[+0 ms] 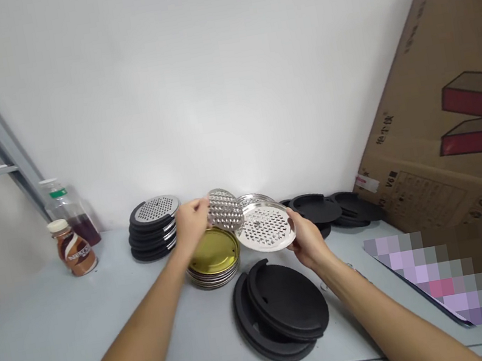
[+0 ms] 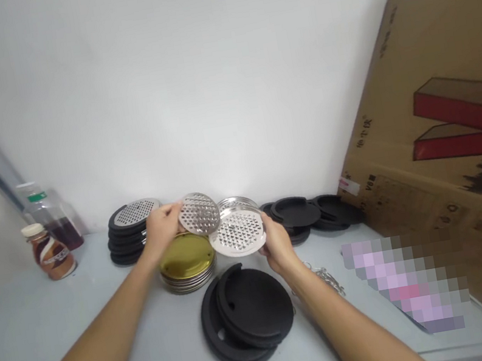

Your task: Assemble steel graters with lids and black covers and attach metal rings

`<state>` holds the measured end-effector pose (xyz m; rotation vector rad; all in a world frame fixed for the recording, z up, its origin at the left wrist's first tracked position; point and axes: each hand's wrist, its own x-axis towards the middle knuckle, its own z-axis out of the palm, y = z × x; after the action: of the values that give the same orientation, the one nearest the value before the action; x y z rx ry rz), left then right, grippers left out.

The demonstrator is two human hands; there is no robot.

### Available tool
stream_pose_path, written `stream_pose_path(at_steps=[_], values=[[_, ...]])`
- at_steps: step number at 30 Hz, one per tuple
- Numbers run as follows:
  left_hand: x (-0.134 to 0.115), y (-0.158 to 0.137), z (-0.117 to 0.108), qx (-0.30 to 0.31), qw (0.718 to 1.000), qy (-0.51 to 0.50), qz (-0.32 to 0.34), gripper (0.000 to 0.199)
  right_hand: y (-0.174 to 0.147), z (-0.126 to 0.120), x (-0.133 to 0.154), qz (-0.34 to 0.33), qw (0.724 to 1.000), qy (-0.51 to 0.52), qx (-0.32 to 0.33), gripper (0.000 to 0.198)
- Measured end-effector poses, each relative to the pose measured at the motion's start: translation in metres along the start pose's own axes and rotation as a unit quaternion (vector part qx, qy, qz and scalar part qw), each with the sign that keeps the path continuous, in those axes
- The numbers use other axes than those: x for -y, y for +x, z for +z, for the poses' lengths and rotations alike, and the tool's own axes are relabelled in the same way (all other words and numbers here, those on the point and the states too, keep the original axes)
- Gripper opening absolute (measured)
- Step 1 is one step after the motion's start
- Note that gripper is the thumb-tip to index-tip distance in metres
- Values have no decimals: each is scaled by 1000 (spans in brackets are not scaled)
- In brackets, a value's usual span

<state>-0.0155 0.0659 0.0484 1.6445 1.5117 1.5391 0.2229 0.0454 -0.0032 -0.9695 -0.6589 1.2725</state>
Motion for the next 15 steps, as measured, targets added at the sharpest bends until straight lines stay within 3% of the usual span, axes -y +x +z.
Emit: stream_pose_path(at_steps=[3,6,8,10,15], values=[[21,36,-7,-10,994,-40,-99,34,14,-1,9,4,1000,10,10,29],[40,50,-9,10,987,-45,-156,23,24,-1,12,37,996,40,77,16],[51,50,-8,32,984,-24,-175,22,27,0,9,41,991,62,111,16],[60,46,-8,52,981,17,-187,24,27,0,4,29,993,53,103,17],[73,42,-11,83,964,189,-167,26,29,-4,-10,20,991,-120,47,18]])
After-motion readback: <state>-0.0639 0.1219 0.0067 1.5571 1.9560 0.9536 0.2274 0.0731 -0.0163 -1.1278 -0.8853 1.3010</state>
